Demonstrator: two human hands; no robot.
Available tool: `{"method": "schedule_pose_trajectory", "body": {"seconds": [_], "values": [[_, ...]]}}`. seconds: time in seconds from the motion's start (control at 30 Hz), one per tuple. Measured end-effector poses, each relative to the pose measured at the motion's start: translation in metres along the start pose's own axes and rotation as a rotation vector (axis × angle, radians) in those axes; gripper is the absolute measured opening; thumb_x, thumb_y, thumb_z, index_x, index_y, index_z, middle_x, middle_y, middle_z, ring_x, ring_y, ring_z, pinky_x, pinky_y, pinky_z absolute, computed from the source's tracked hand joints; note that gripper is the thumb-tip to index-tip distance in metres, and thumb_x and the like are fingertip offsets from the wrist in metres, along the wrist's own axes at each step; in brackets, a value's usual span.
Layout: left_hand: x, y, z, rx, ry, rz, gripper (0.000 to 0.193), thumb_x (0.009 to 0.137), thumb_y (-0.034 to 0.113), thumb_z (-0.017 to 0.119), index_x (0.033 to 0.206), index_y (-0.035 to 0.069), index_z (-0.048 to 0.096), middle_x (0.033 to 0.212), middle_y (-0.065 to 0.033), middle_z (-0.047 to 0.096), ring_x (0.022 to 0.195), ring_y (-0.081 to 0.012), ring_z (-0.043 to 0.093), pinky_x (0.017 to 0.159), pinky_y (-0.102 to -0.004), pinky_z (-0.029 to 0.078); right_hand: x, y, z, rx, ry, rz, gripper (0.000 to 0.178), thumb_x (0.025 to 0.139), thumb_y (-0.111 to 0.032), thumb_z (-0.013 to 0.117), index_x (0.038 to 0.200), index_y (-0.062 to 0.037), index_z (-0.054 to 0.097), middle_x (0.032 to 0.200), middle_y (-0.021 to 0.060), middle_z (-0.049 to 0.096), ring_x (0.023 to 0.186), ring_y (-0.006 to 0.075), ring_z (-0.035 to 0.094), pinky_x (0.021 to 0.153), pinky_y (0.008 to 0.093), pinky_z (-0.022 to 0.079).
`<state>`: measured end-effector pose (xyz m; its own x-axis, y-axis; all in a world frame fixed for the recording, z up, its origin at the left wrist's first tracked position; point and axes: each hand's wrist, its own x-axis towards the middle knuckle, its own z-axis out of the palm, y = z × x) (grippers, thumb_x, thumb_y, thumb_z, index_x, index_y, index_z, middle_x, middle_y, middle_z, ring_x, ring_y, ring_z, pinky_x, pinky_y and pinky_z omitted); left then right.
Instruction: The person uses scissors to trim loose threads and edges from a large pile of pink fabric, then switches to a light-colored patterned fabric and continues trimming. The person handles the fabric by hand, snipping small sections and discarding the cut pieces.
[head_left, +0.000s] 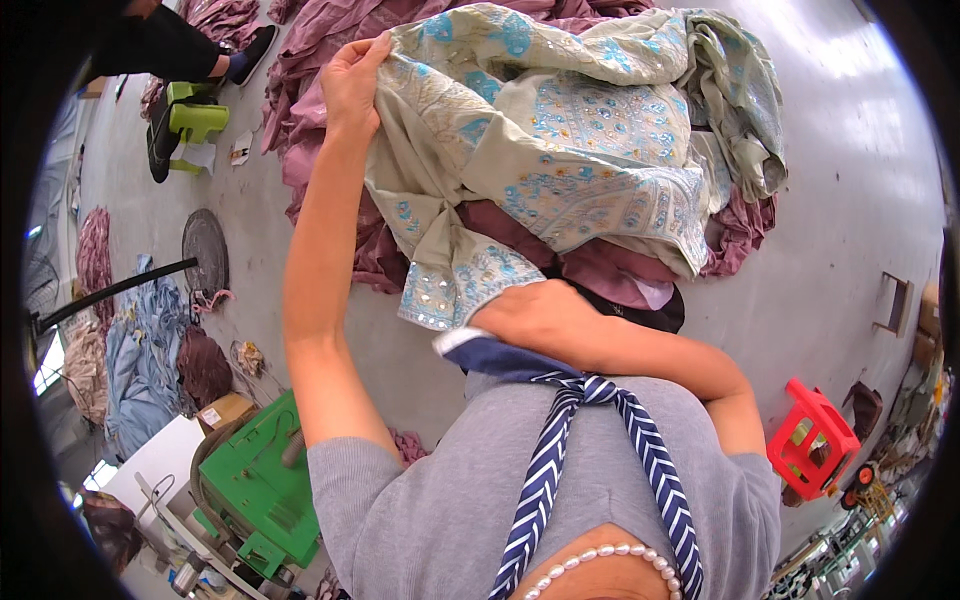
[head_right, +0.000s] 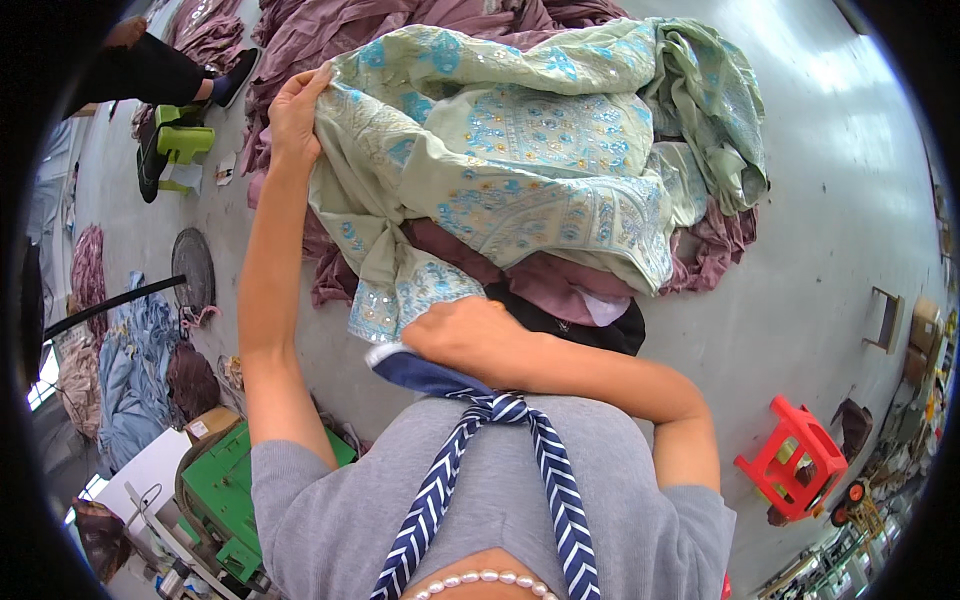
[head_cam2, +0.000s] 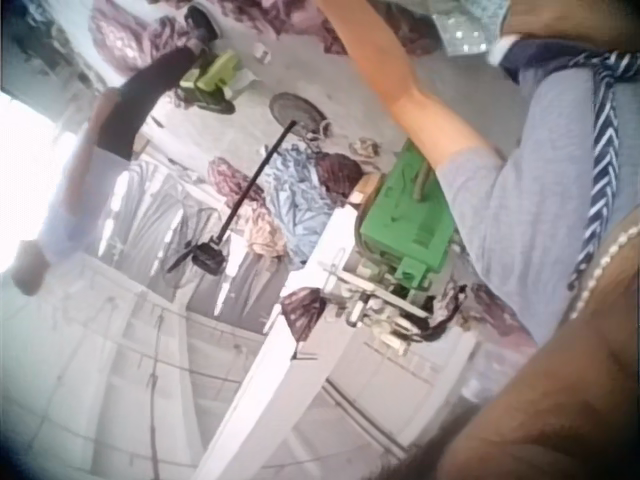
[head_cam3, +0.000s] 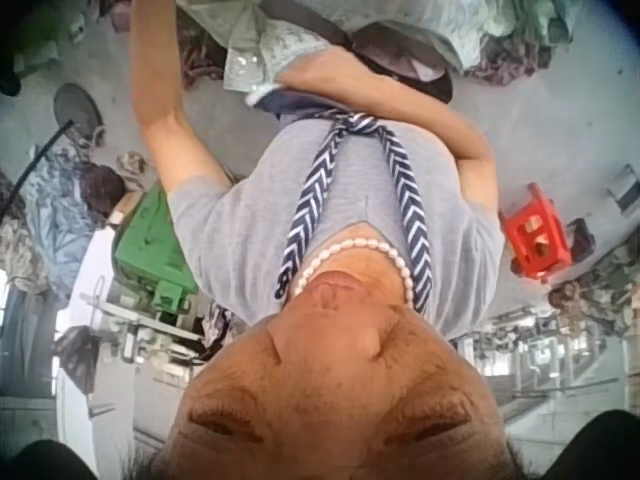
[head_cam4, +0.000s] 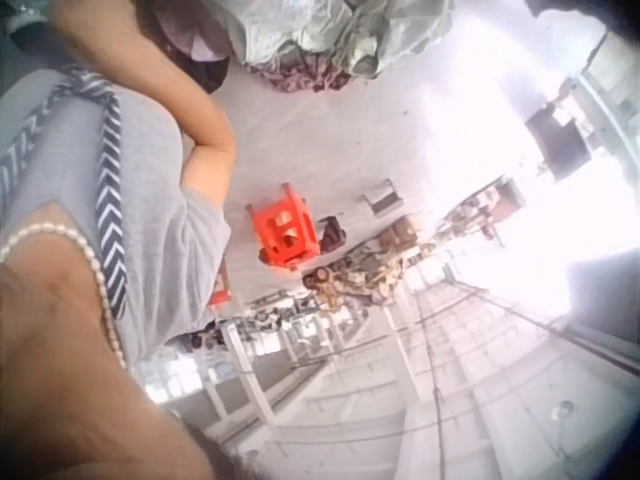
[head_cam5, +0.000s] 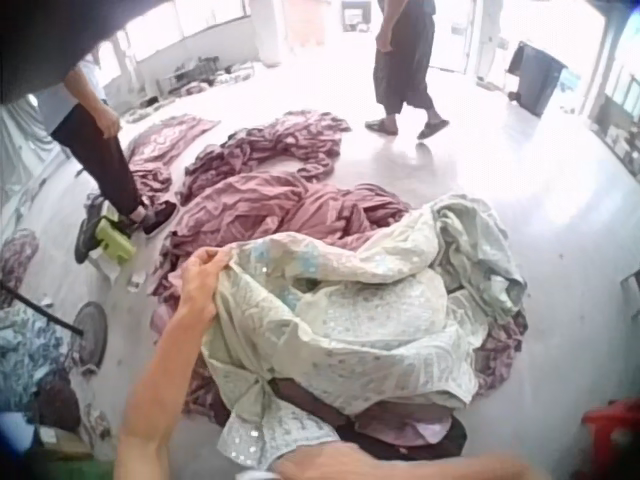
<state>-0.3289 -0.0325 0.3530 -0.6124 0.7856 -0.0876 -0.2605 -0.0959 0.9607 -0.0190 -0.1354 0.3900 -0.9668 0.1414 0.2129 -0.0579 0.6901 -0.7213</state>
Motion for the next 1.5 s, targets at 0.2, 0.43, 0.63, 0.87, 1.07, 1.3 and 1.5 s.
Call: {"method": "schedule_pose_trajectory", "body": {"seconds": [0.2, 0.43, 0.63, 0.87, 1.07, 1.3, 1.5], "values": [[0.0, 0.003, 0.001, 0.001, 0.019, -0.014, 0.012, 0.08, 0.008, 0.074, 0.085, 0.003, 0.064, 0.079, -0.0033, 0.065, 0.065, -0.0087, 0.059, 0.061, -0.0218, 0.05, -0.059, 0.028, -0.031, 0.028, 0.485, 0.455, 0.017, 0.075, 0.0, 0.068, 0.092, -0.0008, 0.064, 0.077, 0.0059, 0.066, 0.062, 0.0133, 0.06, 0.055, 0.0242, 0.047], [0.0, 0.006, 0.003, -0.013, 0.024, -0.032, 0.012, 0.08, 0.006, 0.074, 0.086, 0.002, 0.064, 0.08, -0.0041, 0.066, 0.067, -0.0101, 0.061, 0.062, -0.0232, 0.051, -0.084, 0.043, 0.006, 1.049, 0.93, 0.93, 0.023, 0.086, -0.016, 0.068, 0.1, 0.0015, 0.062, 0.071, 0.0019, 0.059, 0.056, 0.0035, 0.049, 0.045, 0.0178, 0.036], [-0.016, 0.017, 0.003, 0.019, -0.002, -0.005, 0.008, 0.084, 0.008, 0.068, 0.089, 0.002, 0.066, 0.083, -0.0023, 0.066, 0.069, -0.0081, 0.06, 0.063, -0.0207, 0.048, -0.065, 0.045, -0.01, 1.029, 1.181, 0.744, 0.018, 0.088, -0.023, 0.067, 0.083, -0.0122, 0.053, 0.067, -0.0036, 0.054, 0.045, 0.0052, 0.037, 0.039, 0.02, 0.023], [-0.059, 0.037, 0.004, -0.077, -0.11, -0.114, 0.006, 0.088, 0.009, 0.062, 0.09, 0.003, 0.063, 0.085, -0.0018, 0.066, 0.074, -0.0072, 0.06, 0.068, -0.0213, 0.048, -0.078, 0.039, -0.037, 1.033, 0.674, 0.322, 0.046, 0.091, -0.024, 0.056, 0.132, -0.0071, 0.044, 0.135, 0.0104, 0.045, 0.121, 0.0236, 0.042, 0.102, 0.0392, 0.03], [-0.098, 0.034, 0.014, -0.13, -0.164, -0.172, 0.007, 0.091, 0.009, 0.058, 0.09, 0.003, 0.062, 0.085, -0.0013, 0.065, 0.073, -0.0058, 0.059, 0.068, -0.0203, 0.048, -0.042, 0.085, 0.0, 0.334, 0.486, 0.393, 0.053, 0.09, -0.028, 0.055, 0.137, -0.0072, 0.042, 0.143, 0.0116, 0.04, 0.131, 0.0265, 0.036, 0.113, 0.0419, 0.023], [-0.114, 0.052, 0.016, -0.159, -0.201, -0.176, 0.009, 0.092, 0.012, 0.058, 0.089, 0.004, 0.06, 0.086, -0.0019, 0.066, 0.073, -0.0054, 0.059, 0.067, -0.0199, 0.048, -0.035, 0.094, -0.027, 0.32, 0.545, 0.426, 0.052, 0.089, -0.028, 0.056, 0.135, -0.0069, 0.043, 0.14, 0.0119, 0.041, 0.129, 0.0266, 0.038, 0.111, 0.0414, 0.024], [-0.146, 0.047, 0.027, -0.1, -0.343, -0.299, 0.01, 0.093, 0.014, 0.057, 0.089, 0.006, 0.06, 0.079, 0.003, 0.06, 0.066, -0.003, 0.054, 0.06, -0.0171, 0.043, -0.049, 0.051, -0.03, 0.466, 0.589, 0.408, 0.052, 0.088, -0.028, 0.057, 0.134, -0.0067, 0.044, 0.137, 0.0121, 0.043, 0.127, 0.0267, 0.039, 0.11, 0.0409, 0.025]]}}
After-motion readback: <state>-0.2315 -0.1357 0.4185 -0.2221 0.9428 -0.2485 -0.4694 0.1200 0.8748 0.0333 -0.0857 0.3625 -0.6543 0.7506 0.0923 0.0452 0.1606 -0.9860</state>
